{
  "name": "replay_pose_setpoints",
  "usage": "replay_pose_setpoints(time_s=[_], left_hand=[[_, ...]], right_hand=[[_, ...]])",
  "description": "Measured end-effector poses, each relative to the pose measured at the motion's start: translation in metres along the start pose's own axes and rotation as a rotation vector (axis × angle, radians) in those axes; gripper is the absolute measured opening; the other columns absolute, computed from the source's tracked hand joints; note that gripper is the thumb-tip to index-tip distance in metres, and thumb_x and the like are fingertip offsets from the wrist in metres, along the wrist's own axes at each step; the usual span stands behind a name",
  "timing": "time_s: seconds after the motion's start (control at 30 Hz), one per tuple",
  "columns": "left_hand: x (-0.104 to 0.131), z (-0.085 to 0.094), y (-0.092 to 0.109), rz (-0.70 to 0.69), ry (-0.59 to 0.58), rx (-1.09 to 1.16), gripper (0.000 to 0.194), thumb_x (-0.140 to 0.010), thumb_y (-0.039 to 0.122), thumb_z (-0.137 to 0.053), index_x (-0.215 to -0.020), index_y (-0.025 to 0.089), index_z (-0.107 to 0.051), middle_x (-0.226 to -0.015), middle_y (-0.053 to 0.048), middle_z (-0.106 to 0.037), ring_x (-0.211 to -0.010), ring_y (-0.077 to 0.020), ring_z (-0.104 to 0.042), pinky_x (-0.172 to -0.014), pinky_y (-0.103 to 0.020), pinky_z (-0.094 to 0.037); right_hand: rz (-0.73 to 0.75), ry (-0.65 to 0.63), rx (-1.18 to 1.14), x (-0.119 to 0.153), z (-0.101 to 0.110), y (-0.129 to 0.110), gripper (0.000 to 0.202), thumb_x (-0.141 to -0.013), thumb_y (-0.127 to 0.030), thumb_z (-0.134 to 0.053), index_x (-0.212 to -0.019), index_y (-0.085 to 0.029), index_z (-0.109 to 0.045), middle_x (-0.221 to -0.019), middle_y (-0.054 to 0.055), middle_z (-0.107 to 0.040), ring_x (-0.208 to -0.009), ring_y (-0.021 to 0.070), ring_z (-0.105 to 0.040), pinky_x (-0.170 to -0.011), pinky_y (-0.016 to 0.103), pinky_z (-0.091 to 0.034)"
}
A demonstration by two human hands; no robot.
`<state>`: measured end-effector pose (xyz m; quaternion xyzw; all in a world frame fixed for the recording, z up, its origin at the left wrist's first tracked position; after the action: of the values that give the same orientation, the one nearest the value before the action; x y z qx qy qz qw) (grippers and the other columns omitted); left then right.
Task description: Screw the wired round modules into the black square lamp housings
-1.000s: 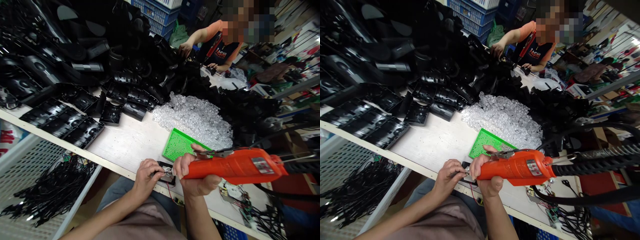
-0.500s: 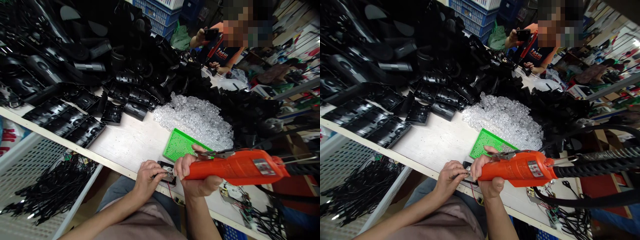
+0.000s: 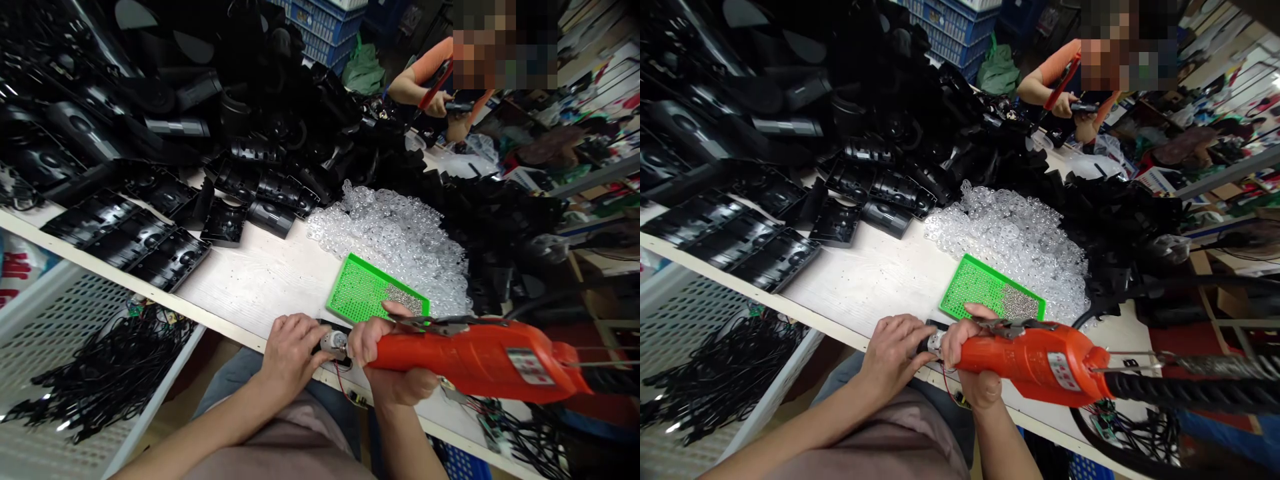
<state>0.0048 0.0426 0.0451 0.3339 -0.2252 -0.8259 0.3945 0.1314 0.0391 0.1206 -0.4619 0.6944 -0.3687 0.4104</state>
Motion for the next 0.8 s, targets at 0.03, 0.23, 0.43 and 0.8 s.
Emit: replay_pose_setpoints(time_s=[0.03,0.23,0.43,0.8], left_hand=[[0.0,-0.002,-0.004,0.034,-0.025,0.007,0.034,-0.083,0.037,-0.069,-0.112,0.021,-0.061,-0.1,-0.006,-0.067,-0.097,-0.0234,-0.058,-0.08,-0.038,-0.039],[0.007,-0.026,-0.016,0.083,-0.192,0.092,0.063,-0.077,0.042,-0.073,-0.13,0.022,-0.047,-0.131,-0.012,-0.057,-0.12,-0.0298,-0.05,-0.096,-0.047,-0.04],[0.007,-0.034,-0.016,0.118,-0.234,0.071,0.06,-0.078,0.037,-0.072,-0.131,0.023,-0.048,-0.128,-0.009,-0.061,-0.119,-0.0292,-0.051,-0.096,-0.047,-0.039],[0.008,-0.024,-0.013,0.052,-0.07,0.107,0.049,-0.083,0.036,-0.065,-0.126,0.019,-0.051,-0.119,-0.01,-0.063,-0.114,-0.0269,-0.053,-0.093,-0.043,-0.04]], right_hand=[[0.015,0.014,0.013,-0.001,0.003,-0.001,0.057,-0.073,-0.069,-0.062,-0.113,-0.029,-0.058,-0.05,-0.008,-0.045,-0.037,0.0108,-0.038,-0.04,0.024,-0.036],[0.032,0.044,0.011,-0.006,0.013,0.015,0.057,-0.071,-0.066,-0.065,-0.111,-0.027,-0.058,-0.051,-0.008,-0.047,-0.036,0.0105,-0.038,-0.038,0.024,-0.035],[-0.017,0.037,0.013,-0.005,0.013,0.034,0.057,-0.069,-0.065,-0.068,-0.11,-0.027,-0.058,-0.05,-0.008,-0.047,-0.037,0.0108,-0.037,-0.039,0.025,-0.034],[-0.008,0.028,0.042,-0.005,0.007,0.03,0.054,-0.069,-0.064,-0.069,-0.107,-0.026,-0.058,-0.05,-0.008,-0.047,-0.037,0.0106,-0.038,-0.04,0.024,-0.035]])
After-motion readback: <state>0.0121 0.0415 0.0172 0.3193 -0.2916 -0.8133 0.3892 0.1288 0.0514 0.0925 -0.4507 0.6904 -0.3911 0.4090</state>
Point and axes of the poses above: each hand's wrist, its own x-axis away from the middle knuckle, its own z-axis out of the back of the hand, y = z × x, the point moved 6 cm from there along -x, towards the middle knuckle
